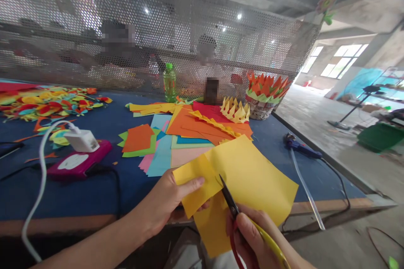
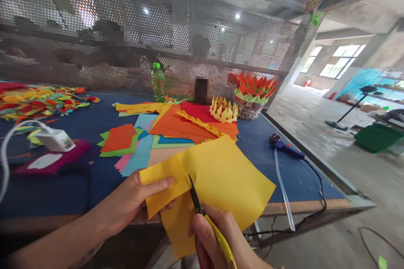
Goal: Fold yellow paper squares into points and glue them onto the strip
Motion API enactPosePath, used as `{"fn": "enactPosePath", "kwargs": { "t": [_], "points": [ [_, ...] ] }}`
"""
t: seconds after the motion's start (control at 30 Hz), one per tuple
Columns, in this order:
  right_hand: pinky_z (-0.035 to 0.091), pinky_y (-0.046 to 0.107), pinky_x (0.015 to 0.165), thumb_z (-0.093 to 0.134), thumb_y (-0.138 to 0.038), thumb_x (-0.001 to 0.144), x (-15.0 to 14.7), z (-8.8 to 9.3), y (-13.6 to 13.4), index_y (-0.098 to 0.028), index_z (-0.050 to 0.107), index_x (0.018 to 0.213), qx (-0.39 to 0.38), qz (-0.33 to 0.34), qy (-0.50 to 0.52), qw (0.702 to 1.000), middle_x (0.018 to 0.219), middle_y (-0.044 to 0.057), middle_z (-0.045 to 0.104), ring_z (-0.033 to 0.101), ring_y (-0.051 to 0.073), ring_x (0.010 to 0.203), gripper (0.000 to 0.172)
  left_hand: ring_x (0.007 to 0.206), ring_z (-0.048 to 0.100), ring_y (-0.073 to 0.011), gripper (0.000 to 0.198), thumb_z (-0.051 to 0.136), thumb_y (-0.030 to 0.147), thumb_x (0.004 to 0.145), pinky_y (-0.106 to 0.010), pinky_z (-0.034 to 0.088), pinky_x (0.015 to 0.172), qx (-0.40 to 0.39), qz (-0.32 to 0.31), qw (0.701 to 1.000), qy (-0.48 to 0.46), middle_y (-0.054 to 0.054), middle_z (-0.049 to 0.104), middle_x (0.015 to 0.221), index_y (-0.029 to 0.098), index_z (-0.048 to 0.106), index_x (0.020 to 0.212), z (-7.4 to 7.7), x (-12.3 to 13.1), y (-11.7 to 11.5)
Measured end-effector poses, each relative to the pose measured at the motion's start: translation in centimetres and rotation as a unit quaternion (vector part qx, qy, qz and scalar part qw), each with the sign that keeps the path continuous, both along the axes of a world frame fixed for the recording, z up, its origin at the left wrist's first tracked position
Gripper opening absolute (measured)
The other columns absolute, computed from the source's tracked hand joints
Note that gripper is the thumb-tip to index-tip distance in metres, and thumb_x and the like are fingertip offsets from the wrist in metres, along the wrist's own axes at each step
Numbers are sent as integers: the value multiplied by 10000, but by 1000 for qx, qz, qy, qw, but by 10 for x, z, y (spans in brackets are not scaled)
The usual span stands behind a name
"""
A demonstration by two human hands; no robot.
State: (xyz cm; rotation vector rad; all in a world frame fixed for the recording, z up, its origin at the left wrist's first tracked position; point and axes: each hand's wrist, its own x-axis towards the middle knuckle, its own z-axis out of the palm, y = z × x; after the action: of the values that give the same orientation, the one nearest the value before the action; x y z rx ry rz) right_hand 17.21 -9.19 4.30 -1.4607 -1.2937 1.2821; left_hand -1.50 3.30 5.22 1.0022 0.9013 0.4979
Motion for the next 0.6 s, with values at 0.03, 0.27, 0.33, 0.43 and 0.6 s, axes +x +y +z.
{"fn": "enactPosePath", "kwargs": {
  "t": [0.03,0.27,0.33,0.43,0.6],
  "points": [
    [242,200,429,430,-826,891,0,0,0,-208,502,742,10,0,-6,1000,536,-64,382,327,62,455,640,724,683,-183,484,842,504,746,-299,559,644,-1,0,1000,-2,-28,740,869,209,703,1104,0,0,0],
    [344,195,454,345,-771,962,-2,10,-2,-199,559,808,17,-1,-31,999,529,-37,524,415,63,425,629,702,673,-175,497,882,490,697,-305,578,637,-7,11,1000,-12,-25,736,849,201,704,1060,6,2,-1],
    [352,191,463,324,-772,968,-2,11,-4,-195,580,840,-8,-6,-31,999,528,-38,542,410,56,415,644,717,681,-178,496,884,492,694,-307,583,652,-5,13,1000,-17,-27,742,866,205,702,1056,6,3,-1],
    [333,182,456,314,-782,964,-2,5,-4,-193,588,872,-20,-7,-9,1000,471,-55,497,391,55,403,657,711,682,-178,487,879,496,697,-298,577,650,1,14,1000,-16,-26,744,849,203,706,1046,5,5,-2],
    [331,195,419,387,-829,908,-6,-14,-7,-195,597,880,-31,-67,55,996,469,-58,461,435,76,405,668,692,681,-172,441,850,515,728,-274,554,618,7,19,1000,-11,-11,745,823,210,707,1013,3,6,-3]
  ]
}}
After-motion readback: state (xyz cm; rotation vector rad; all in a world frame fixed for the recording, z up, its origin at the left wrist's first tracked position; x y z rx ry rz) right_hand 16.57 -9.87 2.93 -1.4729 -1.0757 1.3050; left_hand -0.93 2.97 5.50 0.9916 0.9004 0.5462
